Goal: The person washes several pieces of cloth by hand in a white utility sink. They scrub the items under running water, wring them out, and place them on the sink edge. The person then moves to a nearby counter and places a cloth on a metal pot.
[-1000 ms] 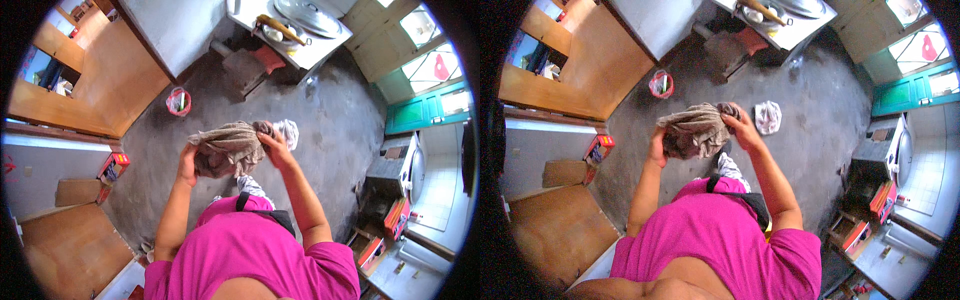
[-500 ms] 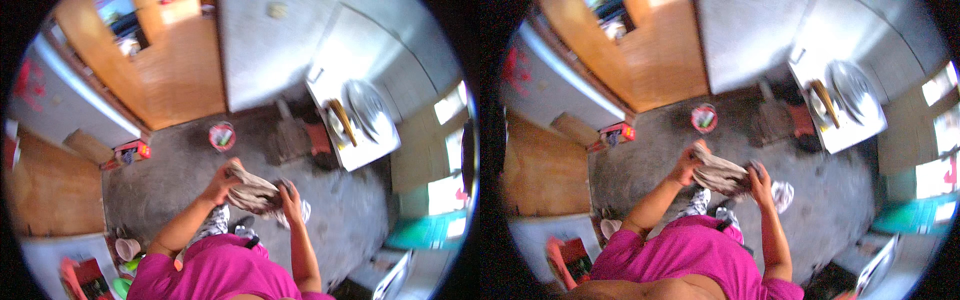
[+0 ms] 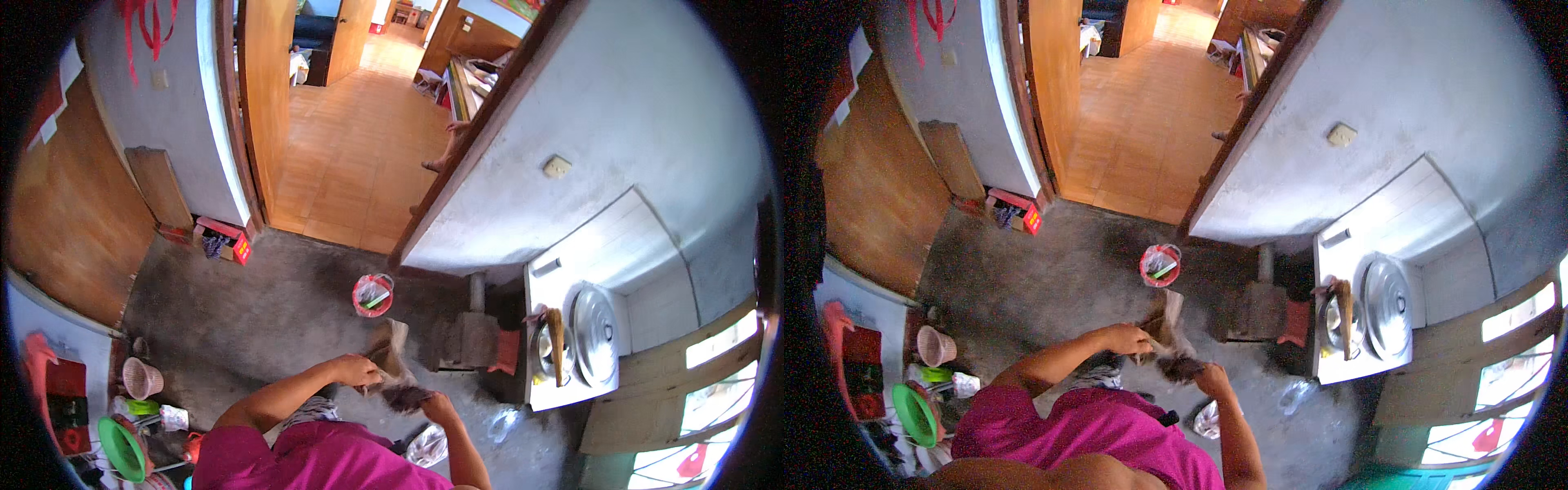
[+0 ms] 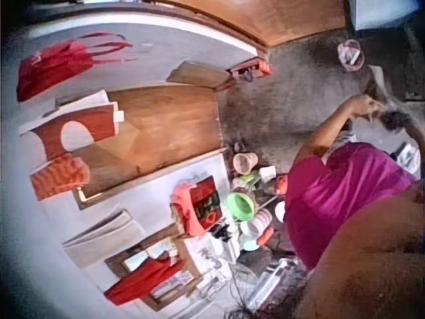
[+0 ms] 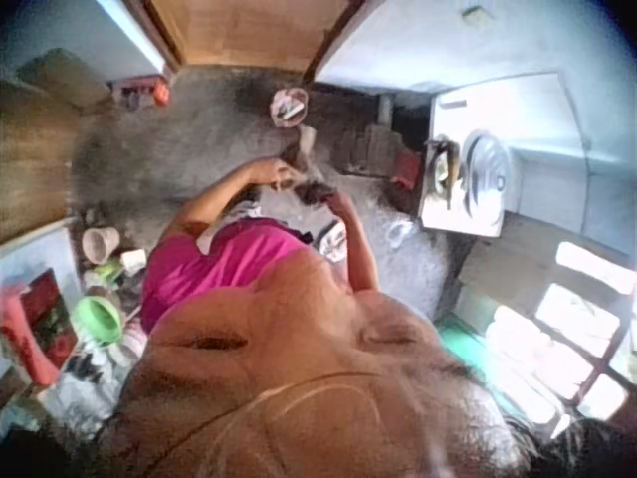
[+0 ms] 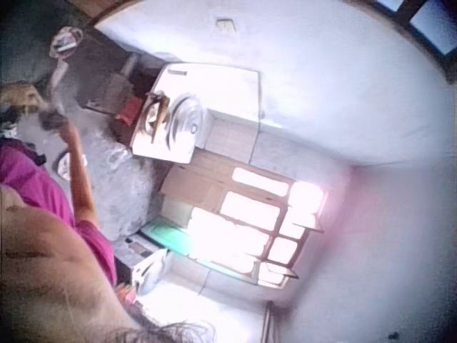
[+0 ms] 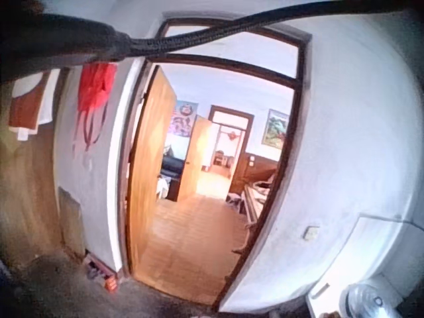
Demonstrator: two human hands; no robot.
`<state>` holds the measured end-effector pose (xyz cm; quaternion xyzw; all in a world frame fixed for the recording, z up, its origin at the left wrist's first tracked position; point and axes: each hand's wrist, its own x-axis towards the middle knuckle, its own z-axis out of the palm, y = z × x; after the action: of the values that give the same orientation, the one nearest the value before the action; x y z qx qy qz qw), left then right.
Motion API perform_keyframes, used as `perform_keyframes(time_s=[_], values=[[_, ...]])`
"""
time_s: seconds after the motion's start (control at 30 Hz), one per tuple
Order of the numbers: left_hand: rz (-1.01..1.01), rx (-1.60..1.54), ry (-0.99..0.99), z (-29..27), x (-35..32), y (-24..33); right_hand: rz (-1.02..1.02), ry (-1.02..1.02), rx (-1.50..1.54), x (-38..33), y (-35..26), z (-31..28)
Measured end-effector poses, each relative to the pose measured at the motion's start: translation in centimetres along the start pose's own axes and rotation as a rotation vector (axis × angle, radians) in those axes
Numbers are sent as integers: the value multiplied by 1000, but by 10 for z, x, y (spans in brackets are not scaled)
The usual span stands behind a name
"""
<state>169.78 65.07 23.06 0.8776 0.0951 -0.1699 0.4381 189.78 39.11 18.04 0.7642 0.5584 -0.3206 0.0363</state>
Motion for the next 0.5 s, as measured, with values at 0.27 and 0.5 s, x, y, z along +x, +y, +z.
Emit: perform_keyframes(time_s=[0.27, 0.5], values=[[55, -414, 231, -31, -20, -29, -131, 548, 752, 37, -95, -115], [391, -281, 474, -70, -26, 40, -56, 383, 464, 35, -123, -158]])
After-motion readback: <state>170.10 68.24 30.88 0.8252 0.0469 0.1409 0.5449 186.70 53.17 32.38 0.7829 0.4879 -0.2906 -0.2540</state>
